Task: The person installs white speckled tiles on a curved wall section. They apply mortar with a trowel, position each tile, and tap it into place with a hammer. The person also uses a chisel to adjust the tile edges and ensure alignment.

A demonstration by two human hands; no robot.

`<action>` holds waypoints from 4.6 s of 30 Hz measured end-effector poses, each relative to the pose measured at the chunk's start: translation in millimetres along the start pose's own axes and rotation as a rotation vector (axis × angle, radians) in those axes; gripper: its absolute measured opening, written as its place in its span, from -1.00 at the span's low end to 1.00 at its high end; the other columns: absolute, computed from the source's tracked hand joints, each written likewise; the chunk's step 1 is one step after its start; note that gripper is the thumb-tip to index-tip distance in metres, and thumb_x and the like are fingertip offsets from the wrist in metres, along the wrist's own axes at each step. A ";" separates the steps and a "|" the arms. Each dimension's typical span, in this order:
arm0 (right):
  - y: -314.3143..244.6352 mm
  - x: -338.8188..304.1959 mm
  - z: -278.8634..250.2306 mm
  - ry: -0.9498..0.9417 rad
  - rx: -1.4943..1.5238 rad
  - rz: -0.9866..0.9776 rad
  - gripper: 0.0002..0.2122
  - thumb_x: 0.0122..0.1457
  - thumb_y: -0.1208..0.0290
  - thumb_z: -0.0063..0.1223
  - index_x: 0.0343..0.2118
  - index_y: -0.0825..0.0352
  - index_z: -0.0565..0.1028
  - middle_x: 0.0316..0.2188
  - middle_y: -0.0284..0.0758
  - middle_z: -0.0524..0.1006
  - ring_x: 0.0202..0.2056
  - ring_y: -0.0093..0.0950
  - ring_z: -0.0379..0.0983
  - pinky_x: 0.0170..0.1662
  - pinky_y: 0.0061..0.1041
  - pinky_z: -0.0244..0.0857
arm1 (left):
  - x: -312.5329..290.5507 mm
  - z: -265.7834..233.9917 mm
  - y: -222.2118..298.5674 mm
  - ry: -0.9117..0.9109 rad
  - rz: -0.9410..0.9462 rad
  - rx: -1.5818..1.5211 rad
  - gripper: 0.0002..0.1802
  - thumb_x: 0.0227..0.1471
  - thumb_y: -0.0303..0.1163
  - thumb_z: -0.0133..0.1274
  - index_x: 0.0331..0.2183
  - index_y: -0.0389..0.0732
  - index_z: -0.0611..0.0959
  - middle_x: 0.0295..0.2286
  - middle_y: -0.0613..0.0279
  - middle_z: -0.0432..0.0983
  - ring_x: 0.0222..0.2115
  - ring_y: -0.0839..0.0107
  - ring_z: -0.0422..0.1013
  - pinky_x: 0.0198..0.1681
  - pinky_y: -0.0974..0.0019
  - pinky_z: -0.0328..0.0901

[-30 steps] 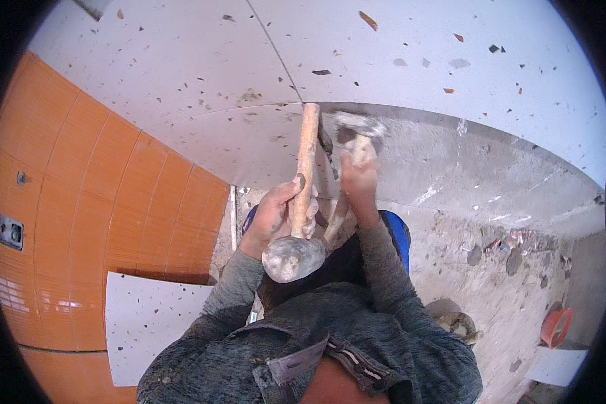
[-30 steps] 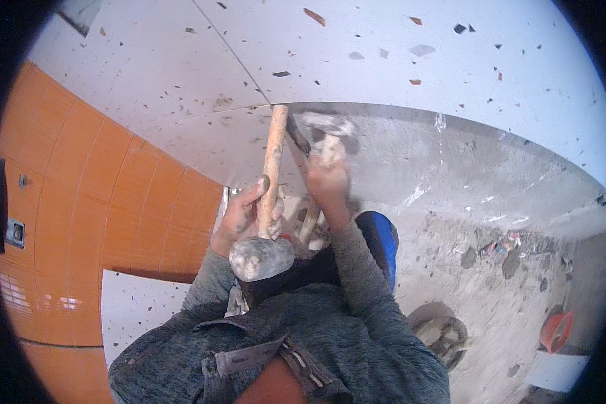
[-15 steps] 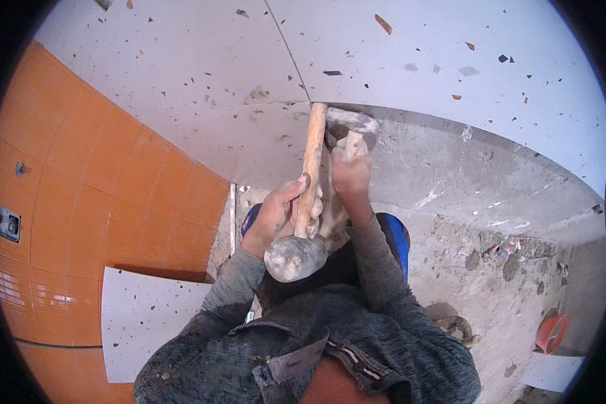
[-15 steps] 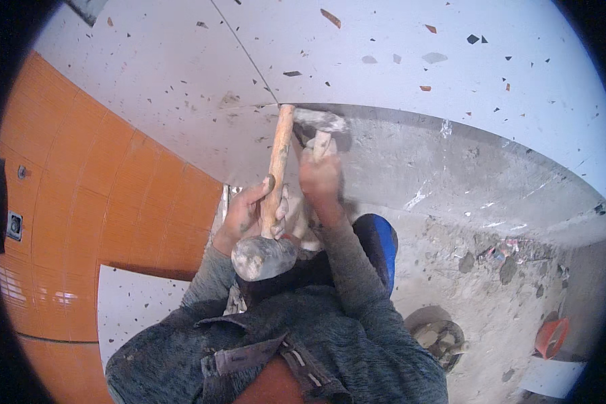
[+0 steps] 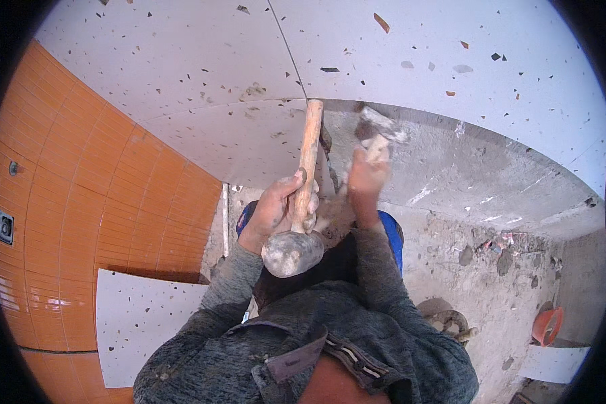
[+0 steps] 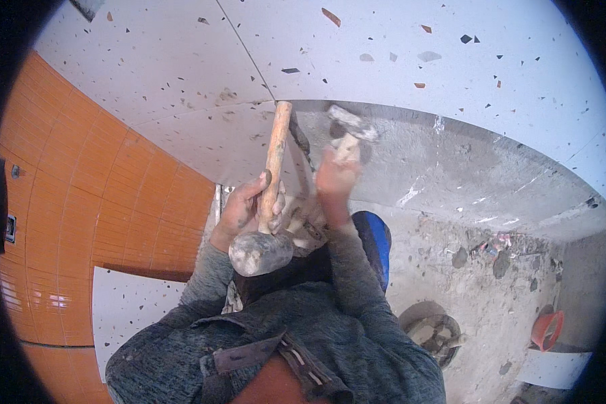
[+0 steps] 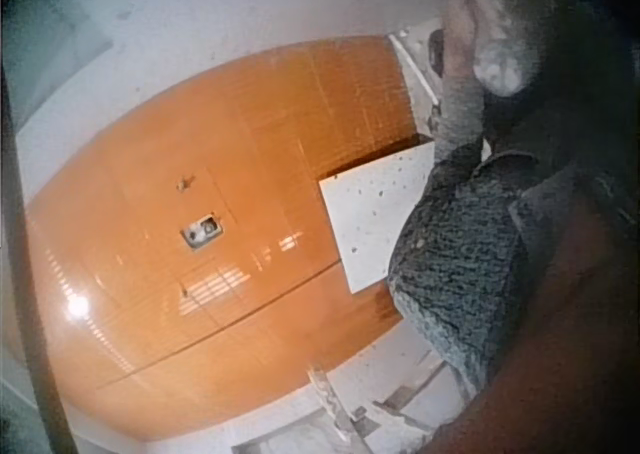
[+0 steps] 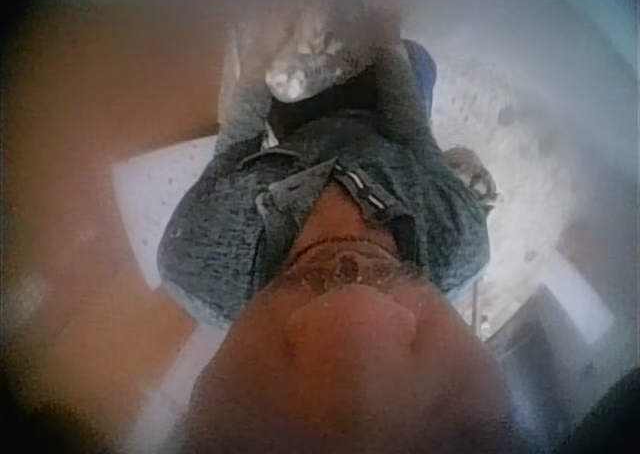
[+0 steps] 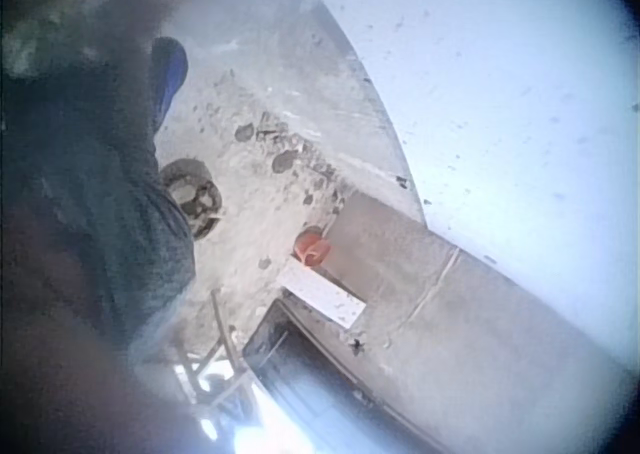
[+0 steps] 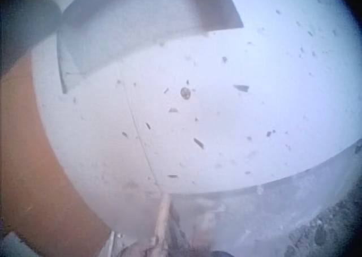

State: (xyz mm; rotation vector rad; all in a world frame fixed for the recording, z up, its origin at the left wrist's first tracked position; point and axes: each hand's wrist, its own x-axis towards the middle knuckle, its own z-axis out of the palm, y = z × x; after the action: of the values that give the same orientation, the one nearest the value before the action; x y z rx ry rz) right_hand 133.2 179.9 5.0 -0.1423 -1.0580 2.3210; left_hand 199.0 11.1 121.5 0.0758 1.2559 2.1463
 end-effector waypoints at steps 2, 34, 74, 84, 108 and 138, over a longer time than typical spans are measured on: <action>17.0 2.3 1.4 -0.013 -0.217 0.064 -0.71 0.21 0.32 0.08 -0.14 0.46 0.49 -0.26 -0.12 0.55 -0.27 -0.27 0.50 -0.12 -0.31 0.36 | 0.6 3.5 3.5 0.001 -0.038 -0.042 -0.54 0.31 -0.06 -0.19 -0.21 -0.32 0.48 -0.58 0.12 0.42 -0.70 0.28 0.38 -0.64 0.20 0.37; -42.6 -19.0 -18.6 -0.105 -0.673 -0.132 -0.84 0.15 0.43 0.08 -0.27 0.40 0.49 -0.40 -0.13 0.53 -0.33 -0.19 0.48 -0.19 -0.27 0.30 | -1.9 -4.6 -17.2 -0.007 0.000 0.134 -0.51 0.28 0.04 -0.18 -0.24 -0.25 0.47 -0.55 0.14 0.44 -0.66 0.33 0.42 -0.60 0.22 0.40; -35.2 -9.2 4.3 -0.046 -0.322 -0.012 -0.91 0.20 0.57 -0.01 -0.25 0.40 0.48 -0.49 -0.28 0.48 -0.48 -0.52 0.38 -0.42 -0.41 0.28 | -1.4 -19.3 -13.1 -0.017 -0.159 -0.240 -0.55 0.31 -0.04 -0.20 -0.17 -0.27 0.50 -0.59 0.13 0.40 -0.66 0.24 0.35 -0.59 0.16 0.27; -2.9 -10.2 -10.1 -0.287 -1.437 -0.915 -0.86 0.21 0.42 0.00 -0.28 0.38 0.49 -0.54 -0.16 0.46 -0.49 -0.22 0.44 -0.33 -0.22 0.28 | 0.3 -19.6 -11.4 -0.023 -0.155 -0.233 -0.55 0.29 -0.02 -0.16 -0.20 -0.26 0.51 -0.56 0.10 0.45 -0.67 0.27 0.42 -0.61 0.21 0.36; -0.8 -54.6 -286.2 0.046 -1.222 0.089 -0.74 0.05 0.43 0.13 -0.19 0.41 0.49 -0.54 -0.25 0.51 -0.58 -0.42 0.44 -0.48 -0.40 0.31 | -17.7 -48.6 -64.1 0.085 -0.045 0.586 -0.53 0.22 0.05 -0.02 -0.32 -0.23 0.49 -0.58 0.25 0.45 -0.65 0.49 0.39 -0.61 0.41 0.32; -99.2 -72.0 -71.0 -1.237 -1.740 -0.272 -0.62 0.10 0.01 0.09 -0.39 0.32 0.50 -0.46 -0.21 0.53 -0.34 -0.20 0.52 -0.26 -0.20 0.37 | 12.4 -56.4 -74.4 0.323 0.342 1.151 -0.55 0.15 -0.19 0.01 -0.03 -0.29 0.53 -0.17 -0.22 0.53 -0.09 -0.06 0.47 -0.04 0.06 0.34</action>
State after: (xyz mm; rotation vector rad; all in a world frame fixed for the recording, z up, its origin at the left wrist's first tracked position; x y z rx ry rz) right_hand 261.4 238.8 18.3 0.7968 -3.0222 0.3957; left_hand 206.2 0.0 28.3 0.4579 2.6716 1.4138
